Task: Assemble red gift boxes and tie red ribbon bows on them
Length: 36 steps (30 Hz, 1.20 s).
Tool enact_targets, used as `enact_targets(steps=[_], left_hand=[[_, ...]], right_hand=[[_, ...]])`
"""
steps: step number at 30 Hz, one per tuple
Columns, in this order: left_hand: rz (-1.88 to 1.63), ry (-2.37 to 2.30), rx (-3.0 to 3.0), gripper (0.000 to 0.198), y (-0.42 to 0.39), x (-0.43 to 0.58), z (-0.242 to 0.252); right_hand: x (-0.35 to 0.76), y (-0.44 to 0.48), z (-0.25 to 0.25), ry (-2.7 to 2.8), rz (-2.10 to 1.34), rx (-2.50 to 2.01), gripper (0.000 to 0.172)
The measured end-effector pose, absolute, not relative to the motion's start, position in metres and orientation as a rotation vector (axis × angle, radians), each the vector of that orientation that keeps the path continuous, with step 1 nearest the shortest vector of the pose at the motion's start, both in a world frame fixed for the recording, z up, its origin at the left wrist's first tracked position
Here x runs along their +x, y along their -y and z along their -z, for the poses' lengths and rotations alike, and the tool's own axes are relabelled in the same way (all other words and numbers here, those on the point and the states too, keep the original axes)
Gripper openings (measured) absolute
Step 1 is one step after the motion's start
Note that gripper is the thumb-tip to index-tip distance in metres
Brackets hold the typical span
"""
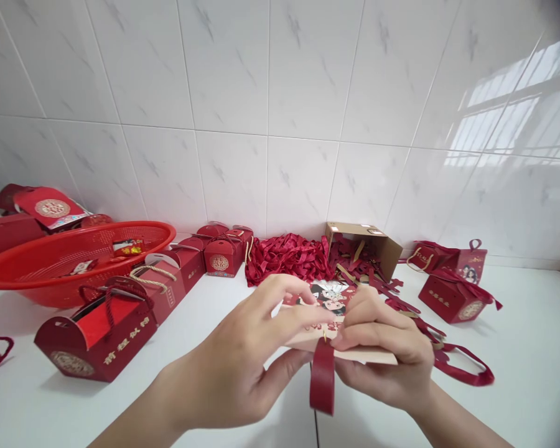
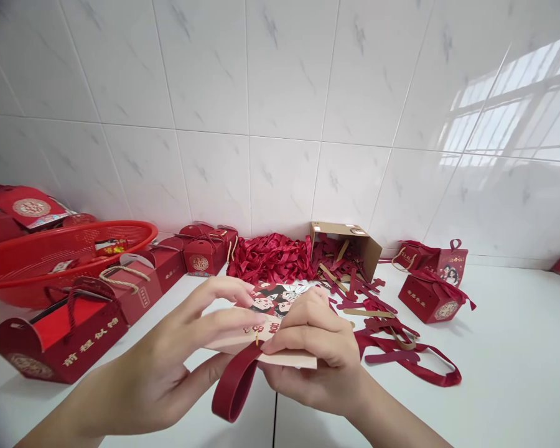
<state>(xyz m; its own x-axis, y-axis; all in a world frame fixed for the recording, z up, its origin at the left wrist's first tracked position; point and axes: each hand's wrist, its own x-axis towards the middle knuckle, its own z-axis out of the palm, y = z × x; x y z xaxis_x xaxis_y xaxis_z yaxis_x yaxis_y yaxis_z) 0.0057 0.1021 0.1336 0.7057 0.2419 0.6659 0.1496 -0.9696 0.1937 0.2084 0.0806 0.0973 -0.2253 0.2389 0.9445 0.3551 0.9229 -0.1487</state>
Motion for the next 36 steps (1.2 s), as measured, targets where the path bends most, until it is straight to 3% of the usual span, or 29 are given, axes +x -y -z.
enact_targets(steps=[16,22,26,36], left_hand=[[-1.231,-0.147,2.525,0.022,-0.116,0.020,-0.120],[-1.461,-0.208,2.584,0.025,-0.128,0.025,-0.111],[-1.427,-0.286,2.728,0.024,-0.133,0.023,-0.108],[-1.273,-0.431,2.942,0.023,-0.132,0.019,-0.110]], right_hand=[[0.218,-0.075,-0.099,1.813,0.235,-0.424,0.025],[0.215,-0.082,-0.101,1.792,-0.089,-0.672,0.016],[0.213,-0.080,-0.102,1.881,-0.295,-0.834,0.028],[0.213,-0.085,-0.094,2.003,-0.240,-0.834,0.035]])
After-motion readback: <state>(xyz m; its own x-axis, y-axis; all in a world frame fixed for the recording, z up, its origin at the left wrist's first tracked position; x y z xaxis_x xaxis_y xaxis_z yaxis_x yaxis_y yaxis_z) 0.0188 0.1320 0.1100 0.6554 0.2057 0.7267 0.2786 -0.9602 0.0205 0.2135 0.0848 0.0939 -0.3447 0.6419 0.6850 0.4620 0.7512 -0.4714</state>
